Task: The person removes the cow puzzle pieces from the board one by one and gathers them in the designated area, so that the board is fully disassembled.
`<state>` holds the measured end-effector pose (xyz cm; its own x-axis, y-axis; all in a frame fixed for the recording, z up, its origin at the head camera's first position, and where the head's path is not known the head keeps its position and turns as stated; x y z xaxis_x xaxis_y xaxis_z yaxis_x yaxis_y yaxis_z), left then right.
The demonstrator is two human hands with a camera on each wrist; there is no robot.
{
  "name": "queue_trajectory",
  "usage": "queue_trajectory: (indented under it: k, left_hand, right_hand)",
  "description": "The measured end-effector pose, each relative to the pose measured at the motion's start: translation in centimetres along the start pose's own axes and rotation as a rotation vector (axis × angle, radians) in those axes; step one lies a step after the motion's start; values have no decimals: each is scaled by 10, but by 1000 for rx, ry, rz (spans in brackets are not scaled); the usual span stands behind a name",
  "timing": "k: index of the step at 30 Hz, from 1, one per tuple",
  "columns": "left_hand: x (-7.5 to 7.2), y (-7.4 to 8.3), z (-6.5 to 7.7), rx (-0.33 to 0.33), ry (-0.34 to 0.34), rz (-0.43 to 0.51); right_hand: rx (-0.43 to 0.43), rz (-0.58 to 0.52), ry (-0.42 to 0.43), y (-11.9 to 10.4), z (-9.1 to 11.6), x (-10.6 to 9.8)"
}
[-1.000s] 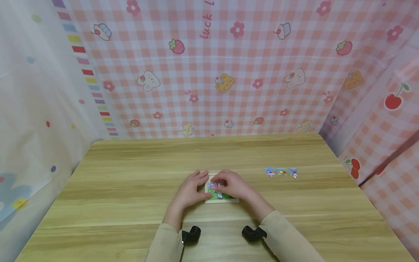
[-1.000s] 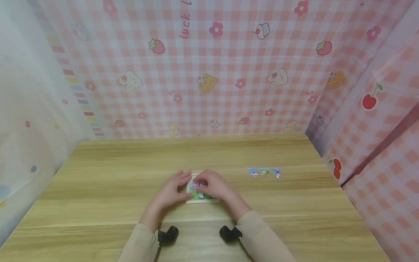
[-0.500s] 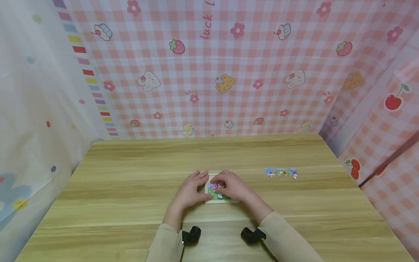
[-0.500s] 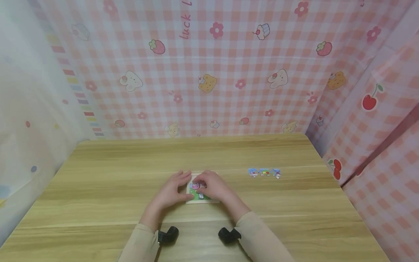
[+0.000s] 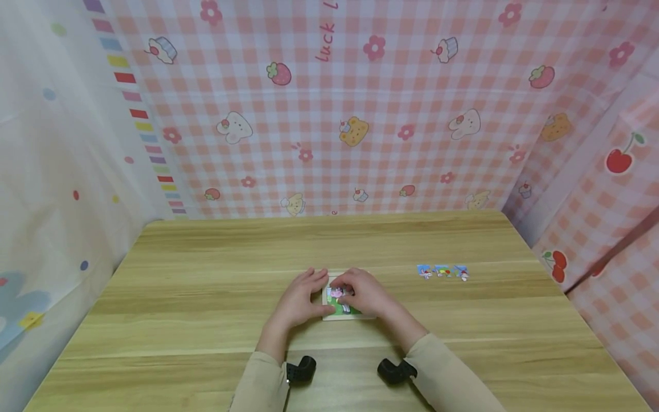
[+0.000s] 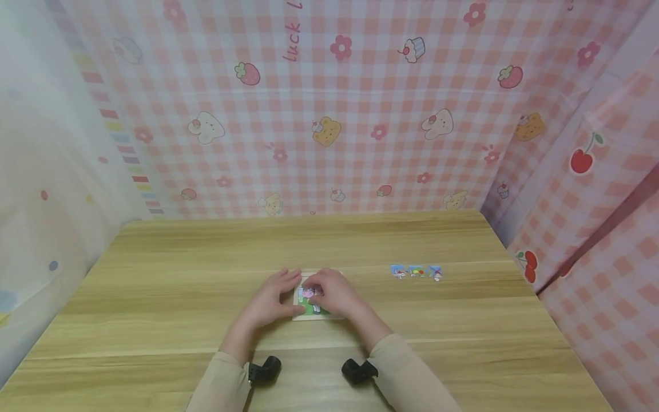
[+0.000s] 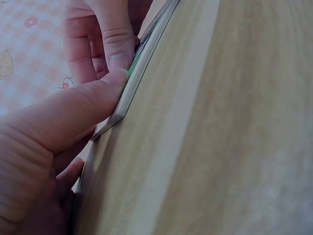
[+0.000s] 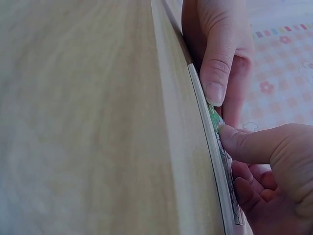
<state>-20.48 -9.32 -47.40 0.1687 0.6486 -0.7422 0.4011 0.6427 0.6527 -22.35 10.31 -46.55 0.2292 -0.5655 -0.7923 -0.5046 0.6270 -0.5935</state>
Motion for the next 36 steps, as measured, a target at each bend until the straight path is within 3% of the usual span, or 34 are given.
queue_trajectory:
  k: [23,36]
  left_hand:
    - [0,-1,0,-8,-4,-2]
    - [0,-2,0,-6,4,9]
  right_hand:
    - [17,-86,76,1,3,3]
    - [-6,-163,68,4,0,6]
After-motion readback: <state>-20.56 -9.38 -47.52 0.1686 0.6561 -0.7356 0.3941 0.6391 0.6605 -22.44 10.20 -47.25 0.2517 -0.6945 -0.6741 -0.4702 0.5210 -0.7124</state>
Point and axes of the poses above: each hand's wrist, its own z-axis away from the middle knuckle, its own x-axis out of the palm, y = z × x, the point moved 1 cm from there along -z, towards the middle knuckle, and after that the axes turned 2 degrees about y, right-handed, at the moved point
